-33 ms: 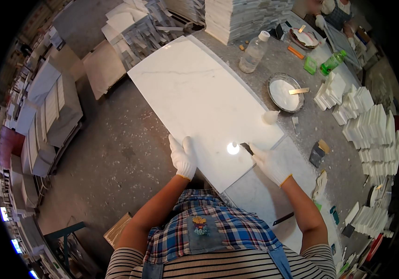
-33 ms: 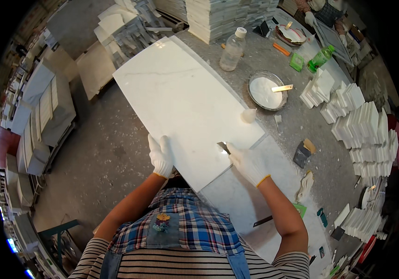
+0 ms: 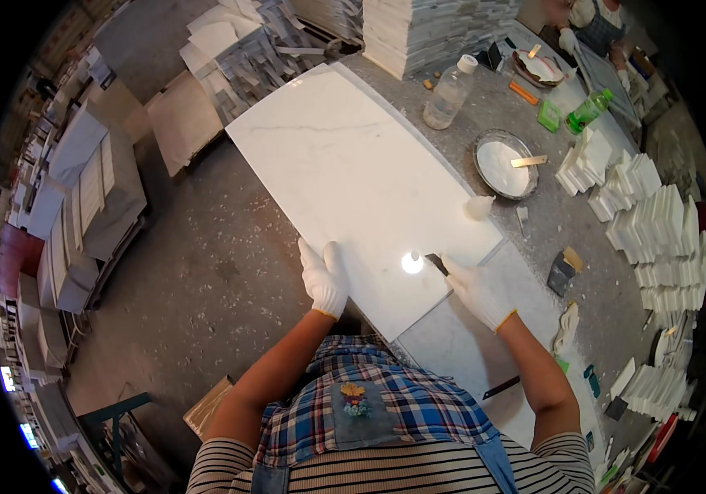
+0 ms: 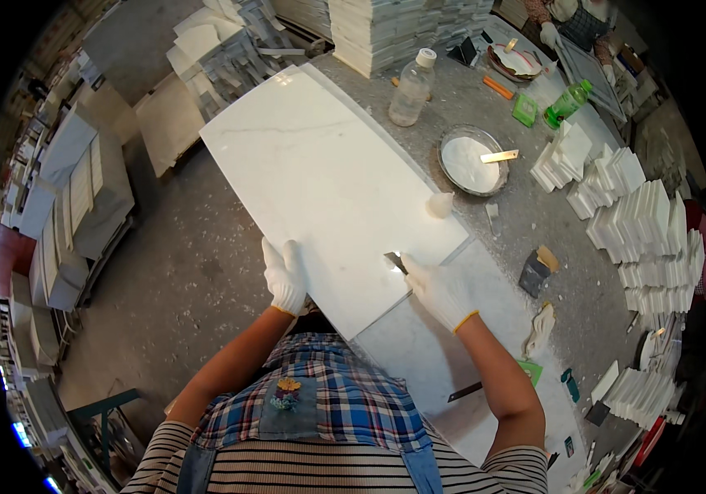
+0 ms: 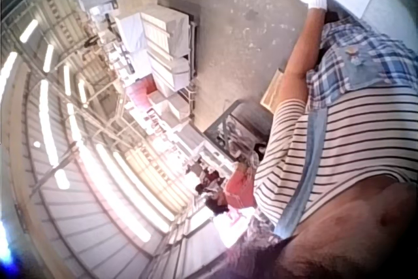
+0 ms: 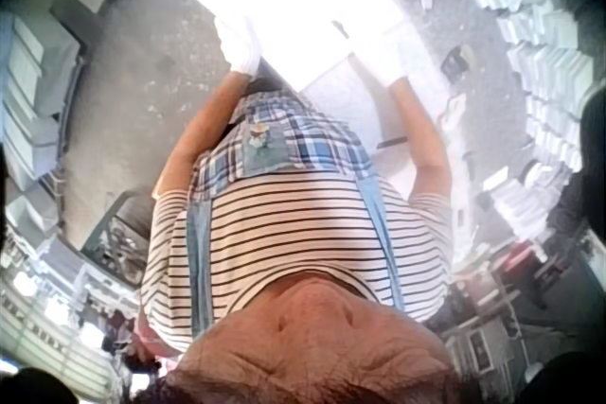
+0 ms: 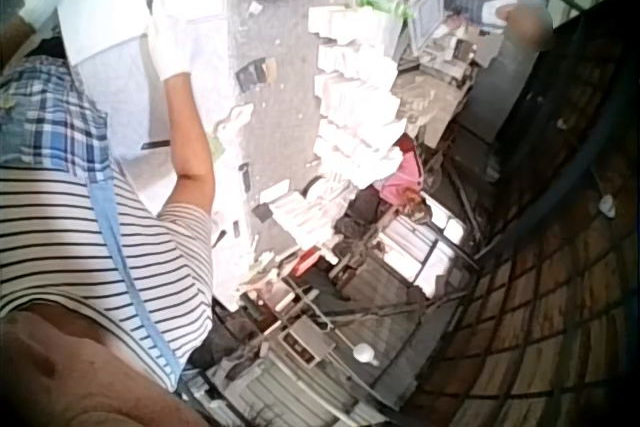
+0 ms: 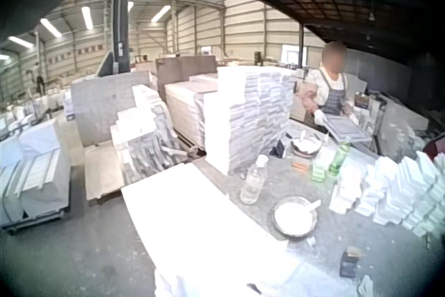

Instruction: The person applies a white paste into a crack on a large white rectangular slab using a small metal spatula. They repeatedly scoop the paste from a metal bowl and spread it along the seam, smoothing the surface with the tool.

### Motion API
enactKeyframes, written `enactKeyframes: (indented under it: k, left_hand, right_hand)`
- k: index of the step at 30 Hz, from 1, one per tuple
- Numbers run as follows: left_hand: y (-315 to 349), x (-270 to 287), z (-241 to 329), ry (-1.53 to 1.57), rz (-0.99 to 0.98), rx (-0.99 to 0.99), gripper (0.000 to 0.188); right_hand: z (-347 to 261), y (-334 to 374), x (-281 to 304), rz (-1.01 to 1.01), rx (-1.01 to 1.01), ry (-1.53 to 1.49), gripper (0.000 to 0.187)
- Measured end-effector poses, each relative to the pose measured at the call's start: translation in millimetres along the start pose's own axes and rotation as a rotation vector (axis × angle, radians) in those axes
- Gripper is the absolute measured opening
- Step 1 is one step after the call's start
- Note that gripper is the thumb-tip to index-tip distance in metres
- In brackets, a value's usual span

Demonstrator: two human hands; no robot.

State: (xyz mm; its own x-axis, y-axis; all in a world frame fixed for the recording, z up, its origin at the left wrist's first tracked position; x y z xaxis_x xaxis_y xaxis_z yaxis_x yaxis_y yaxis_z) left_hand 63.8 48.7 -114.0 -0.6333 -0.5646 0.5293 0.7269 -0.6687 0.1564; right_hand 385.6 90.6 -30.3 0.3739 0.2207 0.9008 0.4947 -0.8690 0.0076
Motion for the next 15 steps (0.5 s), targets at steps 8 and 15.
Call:
enactKeyframes:
  k: [8, 15]
  left_hand:
    - [2, 1, 2, -0.005, 0.022, 0.015, 0.081]
    - [4, 3, 8, -0.035, 0.04, 0.012, 0.079]
  right_hand:
    - [1, 12, -4, -0.03, -0.001, 0.012, 0.042]
    - [17, 3, 1, -0.064, 0.017, -0.067, 0.044]
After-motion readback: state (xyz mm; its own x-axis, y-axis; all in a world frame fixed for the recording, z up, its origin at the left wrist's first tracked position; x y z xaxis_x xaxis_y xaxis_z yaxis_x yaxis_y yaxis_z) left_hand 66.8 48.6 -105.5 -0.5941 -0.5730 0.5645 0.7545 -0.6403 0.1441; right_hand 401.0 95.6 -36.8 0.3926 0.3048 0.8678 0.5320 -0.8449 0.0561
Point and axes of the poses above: each hand's wrist, its own y-axis away from the middle knuckle, its own x-axis out of the back of the hand, z = x × y, the point moved 5 cm from there along -y, towards the middle knuckle, and after that the axes turned 3 degrees about z, right-handed, at the moved point
